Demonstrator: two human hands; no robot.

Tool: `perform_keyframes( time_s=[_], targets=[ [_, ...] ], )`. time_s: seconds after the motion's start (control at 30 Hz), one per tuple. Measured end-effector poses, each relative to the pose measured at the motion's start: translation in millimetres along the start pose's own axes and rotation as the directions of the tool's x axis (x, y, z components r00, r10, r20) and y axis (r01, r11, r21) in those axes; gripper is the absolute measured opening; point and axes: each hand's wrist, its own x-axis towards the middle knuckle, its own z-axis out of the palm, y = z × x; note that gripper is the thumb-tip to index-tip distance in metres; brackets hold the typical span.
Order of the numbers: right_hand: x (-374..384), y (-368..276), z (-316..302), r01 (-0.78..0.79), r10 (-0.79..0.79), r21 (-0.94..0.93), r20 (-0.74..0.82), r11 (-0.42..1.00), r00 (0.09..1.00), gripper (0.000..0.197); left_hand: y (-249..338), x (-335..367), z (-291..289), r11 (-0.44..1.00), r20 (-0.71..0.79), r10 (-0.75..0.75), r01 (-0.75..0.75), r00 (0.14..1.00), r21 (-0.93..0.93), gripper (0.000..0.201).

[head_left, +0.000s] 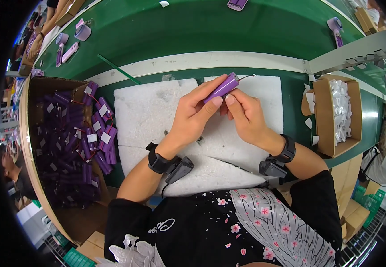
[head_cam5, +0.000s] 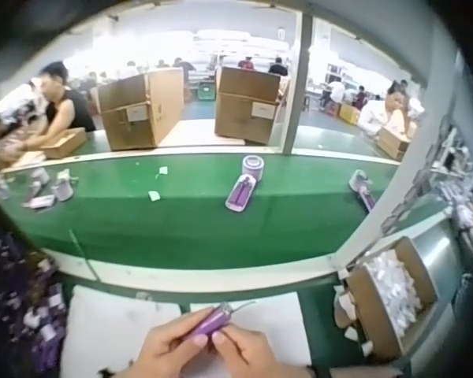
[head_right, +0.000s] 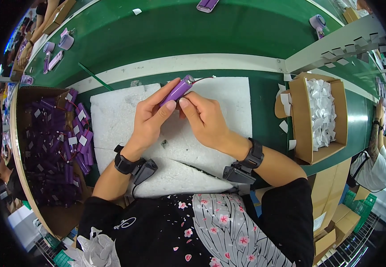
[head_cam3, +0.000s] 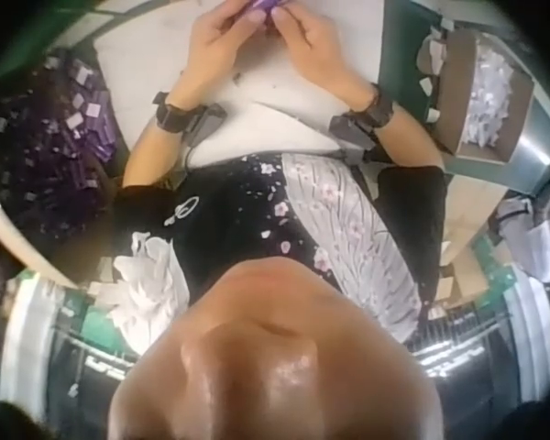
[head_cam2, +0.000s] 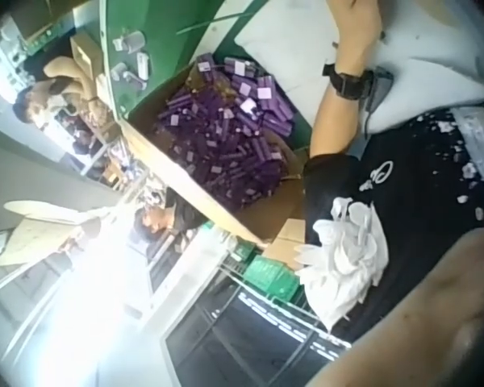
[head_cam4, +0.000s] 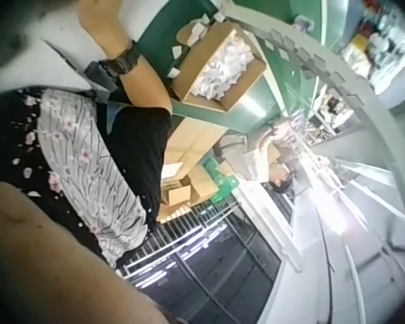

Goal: The recorder is seen assembling small portable handheld fans at a factory workstation.

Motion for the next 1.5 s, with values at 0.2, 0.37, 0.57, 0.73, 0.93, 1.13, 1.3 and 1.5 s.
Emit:
perform_keyframes(
  time_s=[0.2, 0.37, 0.57, 0.73, 0.93, 1.13, 1.3, 1.5],
  targets=[
    [-2.9, -0.5, -0.4, 0.007, -0.007, 0.006, 0.019, 1.0, 1.0, 0.029, -8.3, -1.9, 5.1, 0.997, -0.019, 0.038, -0.037, 0.999, 0.062, 0.041],
    [-3.8, -0.3, -4.8, -0.042, 0.042, 0.003, 0.042, 0.999, 0.998, 0.03, -10.3, -0.3, 10.6, 0.998, -0.008, -0.002, 0.001, 1.0, -0.062, 0.043],
    [-6.6, 5.1, -7.4, -0.024, 0.022, 0.057, 0.042, 0.998, 0.999, 0.026, -10.6, -1.8, 10.9, 0.987, 0.038, -0.056, 0.061, 0.998, -0.146, 0.047],
    [-6.7, 4.3, -6.4, -0.054, 0.053, 0.136, 0.011, 0.989, 0.999, 0.025, -6.8, -4.8, 14.1, 0.98, 0.05, -0.064, 0.072, 0.997, -0.187, 0.048],
    [-5.0, 6.7, -4.4, -0.028, 0.027, 0.181, 0.012, 0.983, 1.0, 0.022, -10.6, -3.6, 11.3, 0.999, -0.002, -0.003, 0.003, 1.0, -0.053, 0.048],
    [0.1, 6.4, 4.0, -0.06, 0.059, 0.256, 0.013, 0.965, 0.998, 0.023, -5.6, -5.8, 5.2, 0.998, -0.027, -0.018, 0.016, 0.999, -0.068, 0.048],
    [0.3, 6.3, 3.9, -0.038, 0.025, 0.238, 0.059, 0.97, 0.998, 0.027, -2.9, -6.0, 5.6, 0.995, -0.042, -0.034, 0.03, 0.999, -0.091, 0.048],
    [0.7, 4.6, 5.9, -0.05, 0.037, 0.218, 0.063, 0.975, 0.997, 0.025, -4.1, -8.8, 1.7, 1.0, -0.066, -0.024, 0.023, 0.998, -0.014, 0.049]
  ],
)
